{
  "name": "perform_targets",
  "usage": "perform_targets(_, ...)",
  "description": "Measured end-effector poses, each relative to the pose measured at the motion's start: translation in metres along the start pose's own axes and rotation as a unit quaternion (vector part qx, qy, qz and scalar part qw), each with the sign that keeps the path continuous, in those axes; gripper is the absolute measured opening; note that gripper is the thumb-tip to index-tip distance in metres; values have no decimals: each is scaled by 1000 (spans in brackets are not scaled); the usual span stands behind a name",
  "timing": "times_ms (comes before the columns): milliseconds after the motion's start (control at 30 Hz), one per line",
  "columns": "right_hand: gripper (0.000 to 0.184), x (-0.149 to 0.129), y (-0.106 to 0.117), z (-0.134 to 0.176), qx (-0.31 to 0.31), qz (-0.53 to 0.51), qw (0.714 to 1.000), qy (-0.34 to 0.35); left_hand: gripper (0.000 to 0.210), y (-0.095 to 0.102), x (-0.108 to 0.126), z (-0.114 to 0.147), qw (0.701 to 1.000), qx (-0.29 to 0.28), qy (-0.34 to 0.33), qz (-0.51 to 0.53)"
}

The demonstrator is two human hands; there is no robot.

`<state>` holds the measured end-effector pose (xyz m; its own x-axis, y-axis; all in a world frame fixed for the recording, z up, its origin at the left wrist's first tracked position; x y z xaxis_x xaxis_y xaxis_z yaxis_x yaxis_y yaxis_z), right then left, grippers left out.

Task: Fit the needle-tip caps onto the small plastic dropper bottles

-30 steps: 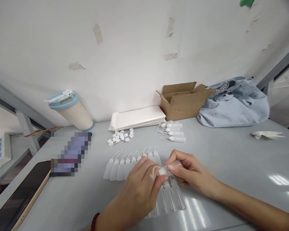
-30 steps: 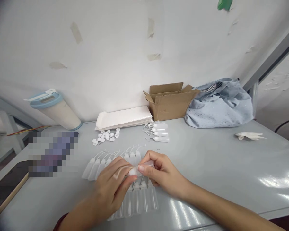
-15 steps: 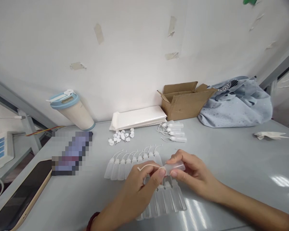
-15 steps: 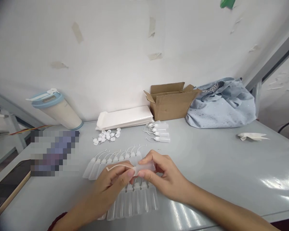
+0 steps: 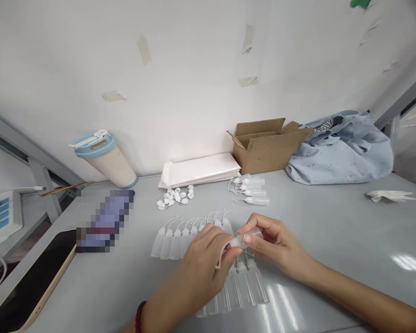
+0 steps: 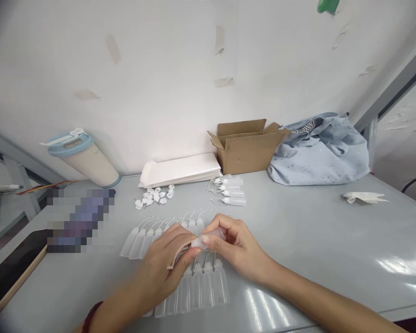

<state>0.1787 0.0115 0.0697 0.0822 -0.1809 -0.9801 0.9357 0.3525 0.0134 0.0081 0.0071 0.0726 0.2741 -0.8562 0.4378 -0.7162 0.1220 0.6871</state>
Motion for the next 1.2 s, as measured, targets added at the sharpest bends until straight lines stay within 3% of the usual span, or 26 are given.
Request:
perform_targets(100, 25, -2, 8, -4, 61, 56, 996, 27, 13, 11, -17, 0, 999, -22, 33, -28)
perform_targets(167, 24, -4, 18, -7, 119, 101, 986, 53, 15, 21, -34, 3, 993, -15, 63, -101)
perform_targets(233, 24, -6, 31, -11, 180, 136, 971, 77, 17, 32, -52, 8, 978, -8, 74, -197)
perform_targets(333, 26, -8, 50, -17, 261, 190, 940, 108, 23, 42, -76, 15, 968, -3, 86, -235)
perform_targets(500, 29, -8, 71, -27, 324, 257, 903, 114, 24, 47, -97, 19, 959, -16, 107, -263)
perform_targets(767, 29, -1, 83, -41, 324, 293, 894, 98, 21, 47, -113, 14, 941, -35, 144, -304)
perform_targets(1200, 26, 7, 89, -46, 313, 332, 885, 94, 19, 50, -109, 15, 938, -48, 156, -307)
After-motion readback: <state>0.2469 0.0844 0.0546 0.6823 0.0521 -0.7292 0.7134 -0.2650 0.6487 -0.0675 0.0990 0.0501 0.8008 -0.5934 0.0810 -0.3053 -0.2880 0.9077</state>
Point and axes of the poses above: each hand's wrist, its own z-axis away from the middle knuckle, its own y-axis out of the back of the hand, x = y × z, the point moved 2 cm from there along -z, towards the middle knuckle, and after that the axes turned 13 degrees about -y, right-handed, at the moved point
